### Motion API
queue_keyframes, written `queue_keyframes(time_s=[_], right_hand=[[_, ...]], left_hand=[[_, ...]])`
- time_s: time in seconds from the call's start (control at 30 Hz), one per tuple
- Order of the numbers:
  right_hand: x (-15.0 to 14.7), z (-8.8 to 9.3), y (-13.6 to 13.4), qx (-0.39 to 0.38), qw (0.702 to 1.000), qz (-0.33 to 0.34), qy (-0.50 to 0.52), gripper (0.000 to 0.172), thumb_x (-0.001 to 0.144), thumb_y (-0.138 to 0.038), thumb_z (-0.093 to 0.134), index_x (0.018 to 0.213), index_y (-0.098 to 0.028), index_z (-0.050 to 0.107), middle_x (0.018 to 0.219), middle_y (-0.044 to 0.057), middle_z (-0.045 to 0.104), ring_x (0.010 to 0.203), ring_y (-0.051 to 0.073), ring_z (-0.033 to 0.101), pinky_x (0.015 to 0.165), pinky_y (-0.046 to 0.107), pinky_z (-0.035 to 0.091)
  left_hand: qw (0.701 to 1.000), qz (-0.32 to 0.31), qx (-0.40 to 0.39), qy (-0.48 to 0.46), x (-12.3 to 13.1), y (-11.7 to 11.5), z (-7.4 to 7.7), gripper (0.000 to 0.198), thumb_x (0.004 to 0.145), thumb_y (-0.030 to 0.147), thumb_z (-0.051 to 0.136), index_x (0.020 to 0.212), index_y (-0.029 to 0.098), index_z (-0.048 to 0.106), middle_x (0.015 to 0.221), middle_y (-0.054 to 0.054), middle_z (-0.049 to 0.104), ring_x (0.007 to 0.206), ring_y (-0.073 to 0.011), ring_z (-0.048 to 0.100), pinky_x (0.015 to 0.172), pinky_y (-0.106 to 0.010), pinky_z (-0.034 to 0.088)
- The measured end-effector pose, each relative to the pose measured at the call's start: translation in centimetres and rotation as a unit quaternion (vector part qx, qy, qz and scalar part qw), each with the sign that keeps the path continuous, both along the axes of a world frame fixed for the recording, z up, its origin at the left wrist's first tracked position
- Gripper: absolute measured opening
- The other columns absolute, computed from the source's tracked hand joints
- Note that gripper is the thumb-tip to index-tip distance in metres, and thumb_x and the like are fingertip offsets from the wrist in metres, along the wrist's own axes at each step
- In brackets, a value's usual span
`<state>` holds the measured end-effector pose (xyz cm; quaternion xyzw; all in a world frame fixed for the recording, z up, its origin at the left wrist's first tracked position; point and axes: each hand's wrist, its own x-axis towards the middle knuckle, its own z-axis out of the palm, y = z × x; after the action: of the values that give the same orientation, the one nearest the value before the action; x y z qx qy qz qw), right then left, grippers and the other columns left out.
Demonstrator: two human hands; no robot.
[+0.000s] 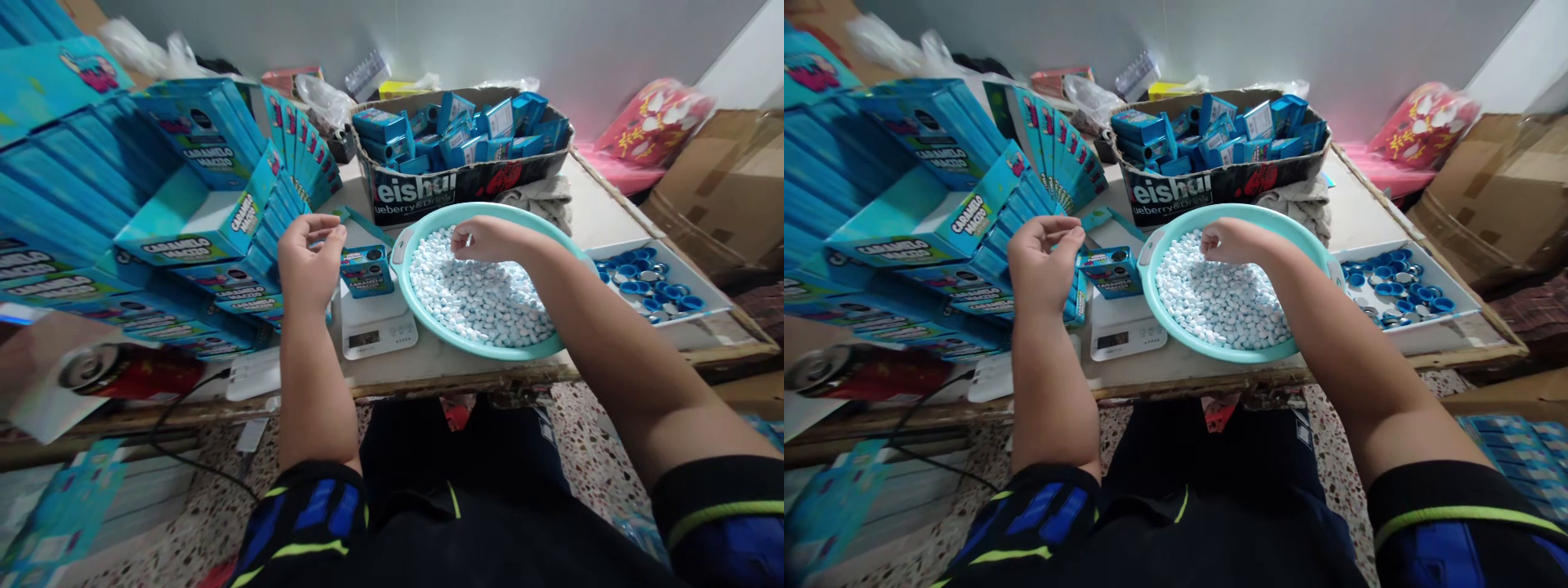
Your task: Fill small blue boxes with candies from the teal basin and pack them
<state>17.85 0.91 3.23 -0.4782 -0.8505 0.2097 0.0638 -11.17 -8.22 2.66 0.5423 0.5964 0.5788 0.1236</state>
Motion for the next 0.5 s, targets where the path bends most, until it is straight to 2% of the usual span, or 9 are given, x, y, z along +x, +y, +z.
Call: queue_keyframes(time_s=[0.17,0.3,0.4,0.5], right_hand=[[0.2,-0.1,0.1,0.016,1.0,0.001,0.024,0.011,0.083,-0.018,0.07,0.091,-0.021,0.076,0.094,0.004,0.073,0.082,0.02,0.065,0.076,0.033,0.049],[0.0,0.3,-0.5,0.031,0.996,-0.022,0.079,0.004,0.083,-0.02,0.071,0.086,-0.021,0.074,0.08,0.002,0.069,0.073,0.018,0.061,0.069,0.031,0.047],[-1.4,0.9,-1.3,0.033,0.985,-0.042,0.164,0.004,0.082,-0.023,0.073,0.082,-0.02,0.071,0.072,0.001,0.063,0.066,0.015,0.054,0.062,0.03,0.043],[-4.0,1.7,-2.0,0.008,0.965,-0.029,0.26,0.008,0.083,-0.025,0.073,0.082,-0.018,0.069,0.071,0.0,0.061,0.063,0.013,0.051,0.058,0.028,0.041]], left_hand=[[1.0,0.009,0.009,0.001,0.0,0.1,0.0,0.007,0.087,0.025,0.069,0.093,0.022,0.07,0.095,-0.003,0.072,0.093,-0.0181,0.069,0.085,-0.032,0.056],[0.999,0.031,0.02,0.012,0.0,0.3,-0.2,0.005,0.087,0.023,0.068,0.092,0.022,0.069,0.097,-0.003,0.073,0.093,-0.0183,0.069,0.086,-0.033,0.056],[0.998,0.05,0.028,0.035,-0.2,0.6,-0.7,0.006,0.088,0.022,0.066,0.093,0.022,0.069,0.1,-0.003,0.074,0.097,-0.0196,0.069,0.089,-0.035,0.055],[0.997,0.054,0.039,0.049,-0.5,0.9,-1.2,0.007,0.089,0.022,0.063,0.094,0.022,0.069,0.103,-0.004,0.074,0.103,-0.0209,0.068,0.093,-0.036,0.055]])
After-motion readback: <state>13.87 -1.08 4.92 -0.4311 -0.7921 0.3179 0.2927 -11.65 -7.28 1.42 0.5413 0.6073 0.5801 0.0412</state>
